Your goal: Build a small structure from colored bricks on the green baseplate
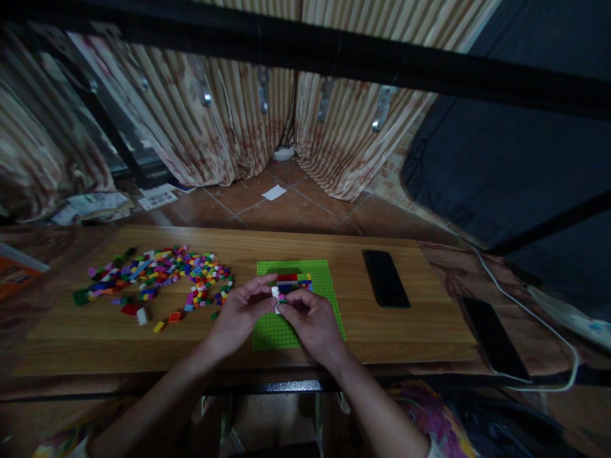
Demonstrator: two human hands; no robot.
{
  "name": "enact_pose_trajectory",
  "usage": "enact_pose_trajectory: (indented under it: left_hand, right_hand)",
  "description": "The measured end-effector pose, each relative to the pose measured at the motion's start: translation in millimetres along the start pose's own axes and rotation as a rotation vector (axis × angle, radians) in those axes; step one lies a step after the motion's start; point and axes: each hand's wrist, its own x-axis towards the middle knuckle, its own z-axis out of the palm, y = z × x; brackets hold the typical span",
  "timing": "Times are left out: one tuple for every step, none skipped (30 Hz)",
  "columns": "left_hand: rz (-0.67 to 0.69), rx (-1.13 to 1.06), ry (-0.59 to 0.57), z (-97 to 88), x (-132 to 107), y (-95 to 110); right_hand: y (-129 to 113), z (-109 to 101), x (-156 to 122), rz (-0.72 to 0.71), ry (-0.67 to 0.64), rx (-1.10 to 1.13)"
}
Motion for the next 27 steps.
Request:
enact_pose_trajectory:
  left_hand:
    - [0.012, 0.002, -0.004, 0.9, -0.4, -0.6]
    - [0.024, 0.004, -0.012, 1.9, -0.7, -1.4]
    - [0.035, 0.009, -0.019, 2.8, -1.0, -2.2]
    - [0.044, 0.016, -0.024, 3.7, -1.2, -3.0]
    - [0.048, 0.026, -0.027, 4.3, -1.4, -3.5]
    - [0.046, 0.036, -0.028, 4.5, -1.4, -3.8]
    - [0.04, 0.039, -0.026, 4.4, -1.4, -3.8]
    - [0.033, 0.034, -0.029, 3.9, -1.3, -3.4]
    - [0.028, 0.024, -0.035, 3.2, -1.2, -2.6]
    - [0.024, 0.007, -0.042, 2.4, -1.2, -1.5]
    - [0.023, -0.012, -0.048, 1.5, -1.2, -0.3]
    - [0.02, -0.03, -0.049, 0.6, -1.2, 0.9]
    - [0.015, -0.044, -0.045, -0.4, -1.1, 2.0]
    - [0.006, -0.055, -0.033, -1.3, -1.0, 2.8]
    - [-0.006, -0.064, -0.012, -2.5, -0.6, 3.3]
    - [-0.02, -0.066, 0.014, -3.8, 0.1, 3.4]
    - [-0.032, -0.064, 0.042, -5.4, 1.1, 3.3]
    - [-0.044, -0.057, 0.068, -7.1, 2.3, 2.9]
    - [-0.055, -0.049, 0.092, -8.9, 3.7, 2.6]
    - [-0.066, -0.041, 0.112, -10.5, 5.0, 2.3]
    - [-0.079, -0.035, 0.128, -11.8, 6.2, 2.1]
    - [-0.095, -0.033, 0.142, -12.6, 7.2, 2.1]
    - [-0.116, -0.034, 0.153, -12.9, 7.9, 2.3]
    - [-0.139, -0.037, 0.16, -12.8, 8.1, 2.6]
    - [-0.163, -0.04, 0.165, -12.2, 8.1, 2.9]
    - [-0.187, -0.04, 0.166, -11.5, 7.7, 3.1]
    - [-0.209, -0.038, 0.166, -10.8, 7.2, 3.2]
  right_hand:
    - [-0.2, 0.1, -0.3, 0.003, 0.013, -0.008]
    - [-0.4, 0.1, -0.7, 0.003, 0.02, -0.017]
    - [-0.6, 0.0, -1.1, 0.0, 0.021, -0.028]
    - [-0.9, -0.2, -1.4, -0.004, 0.016, -0.038]
    - [-1.3, -0.6, -1.6, -0.004, 0.007, -0.043]
    - [-1.9, -1.0, -1.6, 0.002, -0.003, -0.042]
    - [-2.6, -1.5, -1.5, 0.018, -0.014, -0.031]
    - [-3.5, -2.1, -1.3, 0.038, -0.028, -0.009]
    - [-4.6, -2.6, -0.9, 0.061, -0.044, 0.02]
    - [-5.6, -3.3, -0.3, 0.082, -0.061, 0.051]
    - [-6.5, -4.0, 0.3, 0.099, -0.079, 0.079]
    - [-7.1, -5.1, 1.1, 0.108, -0.093, 0.101]
    - [-7.2, -6.5, 2.0, 0.111, -0.101, 0.11]
    - [-6.6, -8.5, 3.0, 0.108, -0.094, 0.105]
    - [-5.5, -11.1, 4.1, 0.099, -0.073, 0.084]
    - [-3.8, -14.2, 5.2, 0.08, -0.033, 0.046]
    - [-1.8, -17.7, 6.2, 0.05, 0.019, -0.007]
    - [0.3, -21.5, 7.3, 0.013, 0.076, -0.07]
    - [2.2, -25.3, 8.3, -0.025, 0.125, -0.136]
    - [3.7, -28.8, 9.3, -0.062, 0.16, -0.201]
    - [4.6, -31.9, 10.3, -0.095, 0.18, -0.26]
    - [4.9, -34.5, 11.3, -0.125, 0.191, -0.315]
    - [4.5, -36.7, 12.4, -0.151, 0.198, -0.368]
    - [3.6, -38.5, 13.5, -0.175, 0.207, -0.418]
    - [2.3, -40.1, 14.6, -0.195, 0.217, -0.465]
    - [0.8, -41.7, 15.5, -0.21, 0.224, -0.51]
    - [-0.7, -43.4, 16.1, -0.215, 0.229, -0.549]
